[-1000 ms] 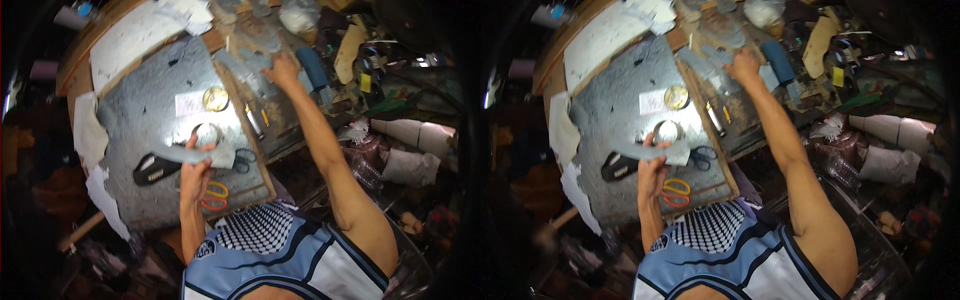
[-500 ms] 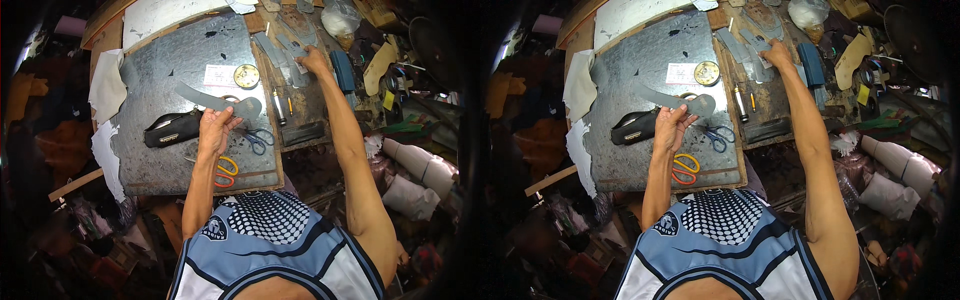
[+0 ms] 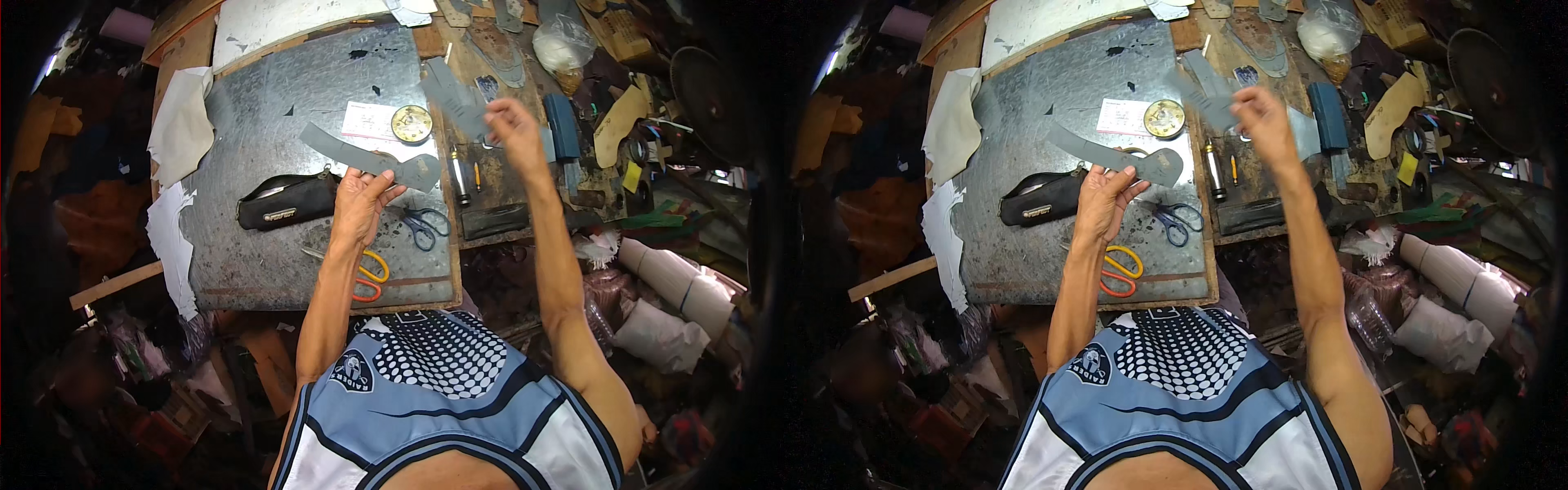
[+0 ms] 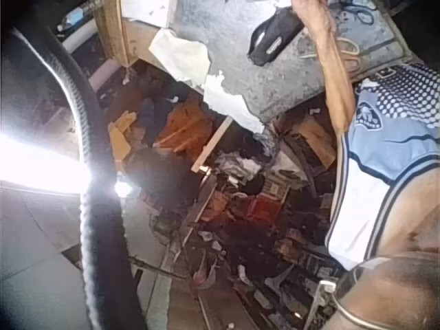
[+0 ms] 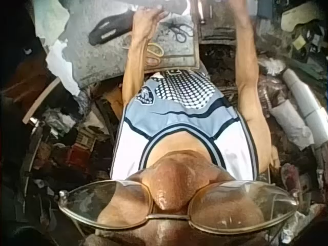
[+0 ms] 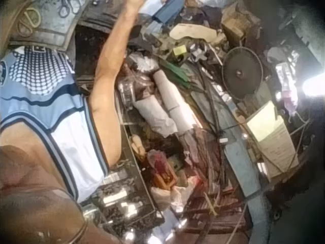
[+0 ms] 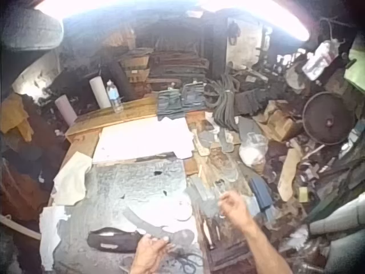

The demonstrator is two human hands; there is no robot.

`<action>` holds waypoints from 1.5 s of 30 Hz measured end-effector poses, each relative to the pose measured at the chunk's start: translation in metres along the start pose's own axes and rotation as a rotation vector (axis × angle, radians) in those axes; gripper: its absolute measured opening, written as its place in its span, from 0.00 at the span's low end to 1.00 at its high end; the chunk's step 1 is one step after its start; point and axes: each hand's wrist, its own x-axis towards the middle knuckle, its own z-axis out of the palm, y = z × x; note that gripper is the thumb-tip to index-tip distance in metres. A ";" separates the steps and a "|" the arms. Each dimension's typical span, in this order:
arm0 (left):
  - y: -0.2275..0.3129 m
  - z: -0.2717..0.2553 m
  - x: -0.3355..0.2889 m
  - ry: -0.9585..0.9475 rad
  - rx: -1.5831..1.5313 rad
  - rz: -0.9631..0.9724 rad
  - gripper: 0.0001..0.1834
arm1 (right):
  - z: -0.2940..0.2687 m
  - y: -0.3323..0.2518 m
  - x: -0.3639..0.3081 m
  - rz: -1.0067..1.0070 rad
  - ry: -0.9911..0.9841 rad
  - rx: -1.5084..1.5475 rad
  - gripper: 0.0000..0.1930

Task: Cutting and inspecting shoe components from leather or synthetic sheets.

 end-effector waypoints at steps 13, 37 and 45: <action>-0.001 0.017 0.001 -0.050 0.057 0.004 0.19 | 0.045 -0.024 -0.062 0.156 -0.244 0.266 0.11; 0.003 0.017 -0.002 -0.006 0.059 0.026 0.15 | 0.057 -0.015 -0.073 0.154 -0.201 0.381 0.17; 0.001 0.018 0.001 0.028 0.139 0.027 0.12 | 0.053 -0.012 -0.074 0.153 -0.201 0.355 0.17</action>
